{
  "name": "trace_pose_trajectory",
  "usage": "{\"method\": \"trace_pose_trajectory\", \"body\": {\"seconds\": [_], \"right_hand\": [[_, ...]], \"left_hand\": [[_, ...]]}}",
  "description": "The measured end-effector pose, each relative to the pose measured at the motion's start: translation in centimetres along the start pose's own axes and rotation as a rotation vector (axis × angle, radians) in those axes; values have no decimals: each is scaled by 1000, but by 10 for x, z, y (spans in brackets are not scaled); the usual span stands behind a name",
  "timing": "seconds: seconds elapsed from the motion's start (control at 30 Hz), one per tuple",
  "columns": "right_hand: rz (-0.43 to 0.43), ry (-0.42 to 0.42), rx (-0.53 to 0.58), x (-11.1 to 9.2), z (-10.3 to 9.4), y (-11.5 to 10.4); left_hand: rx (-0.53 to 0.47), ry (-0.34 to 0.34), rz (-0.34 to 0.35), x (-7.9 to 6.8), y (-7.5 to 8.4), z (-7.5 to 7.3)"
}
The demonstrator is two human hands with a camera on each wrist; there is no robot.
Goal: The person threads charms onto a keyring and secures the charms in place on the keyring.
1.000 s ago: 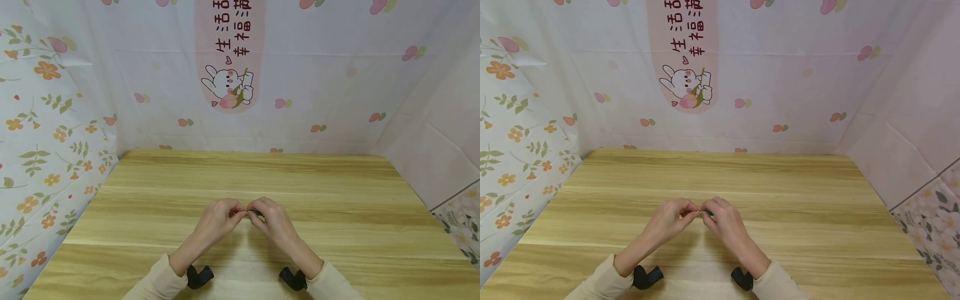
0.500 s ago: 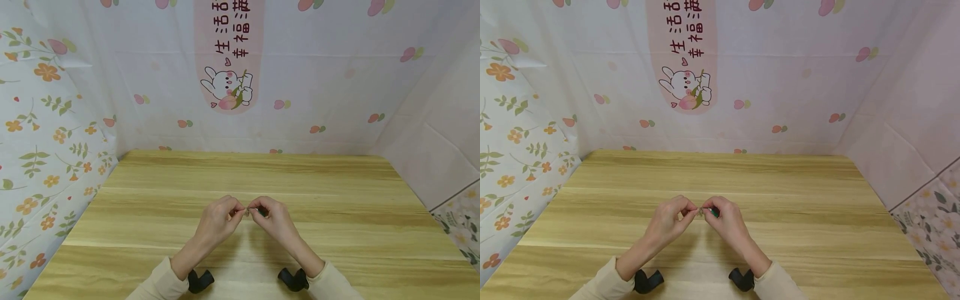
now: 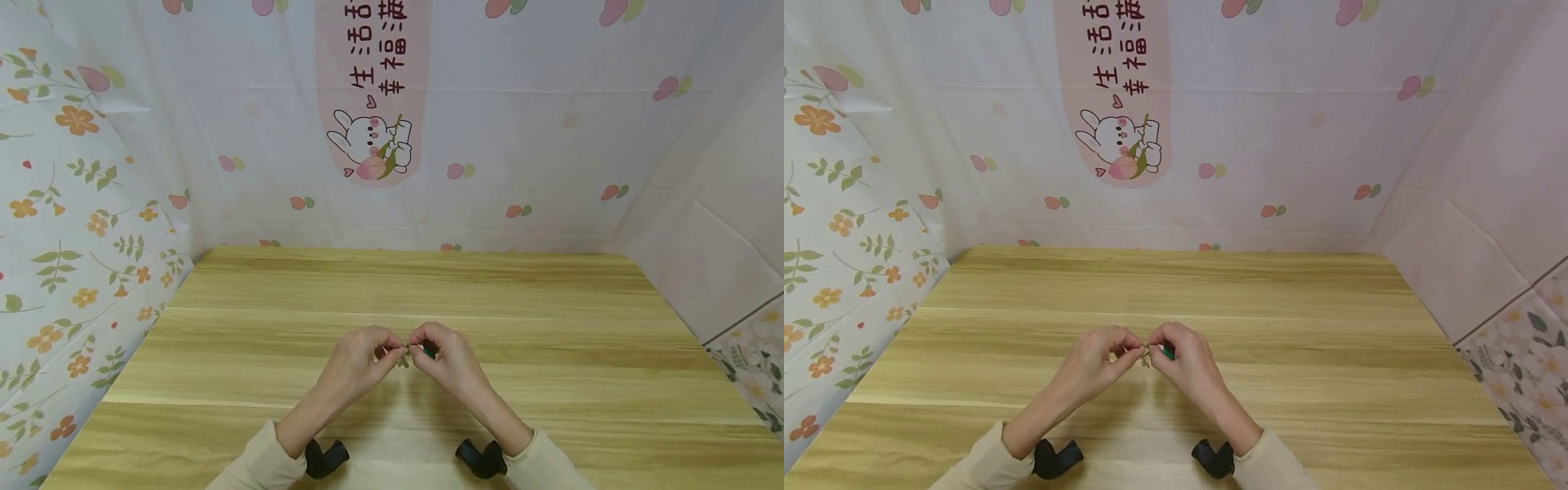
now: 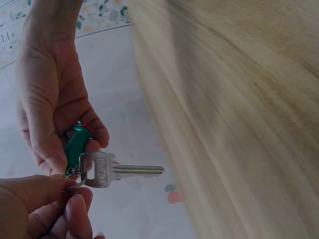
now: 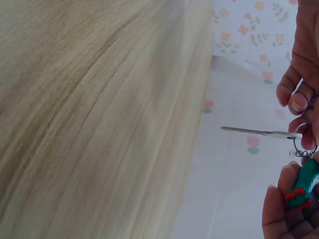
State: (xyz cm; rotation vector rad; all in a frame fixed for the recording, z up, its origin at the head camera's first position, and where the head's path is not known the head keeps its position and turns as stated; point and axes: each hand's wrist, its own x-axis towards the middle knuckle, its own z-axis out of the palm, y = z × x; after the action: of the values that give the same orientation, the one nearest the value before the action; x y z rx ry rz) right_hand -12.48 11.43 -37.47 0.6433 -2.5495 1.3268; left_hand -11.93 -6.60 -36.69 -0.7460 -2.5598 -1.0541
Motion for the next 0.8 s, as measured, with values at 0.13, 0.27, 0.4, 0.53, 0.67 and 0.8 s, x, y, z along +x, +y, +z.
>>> {"method": "trace_pose_trajectory", "body": {"seconds": [0.13,0.27,0.4,0.53,0.67,0.8], "right_hand": [[-12,-6,8,0,0,1],[14,-26,35,1,0,0],[67,-51,99,1,0,-1],[123,-74,161,3,0,0],[166,-78,200,3,1,0],[180,-77,213,3,0,0]], "left_hand": [[-15,13,-28,1,0,0],[-11,67,-19,0,0,1],[4,128,18,-1,-1,4],[10,180,54,-2,-2,6],[-10,206,77,-3,-2,6],[-53,163,54,-3,-2,4]]}}
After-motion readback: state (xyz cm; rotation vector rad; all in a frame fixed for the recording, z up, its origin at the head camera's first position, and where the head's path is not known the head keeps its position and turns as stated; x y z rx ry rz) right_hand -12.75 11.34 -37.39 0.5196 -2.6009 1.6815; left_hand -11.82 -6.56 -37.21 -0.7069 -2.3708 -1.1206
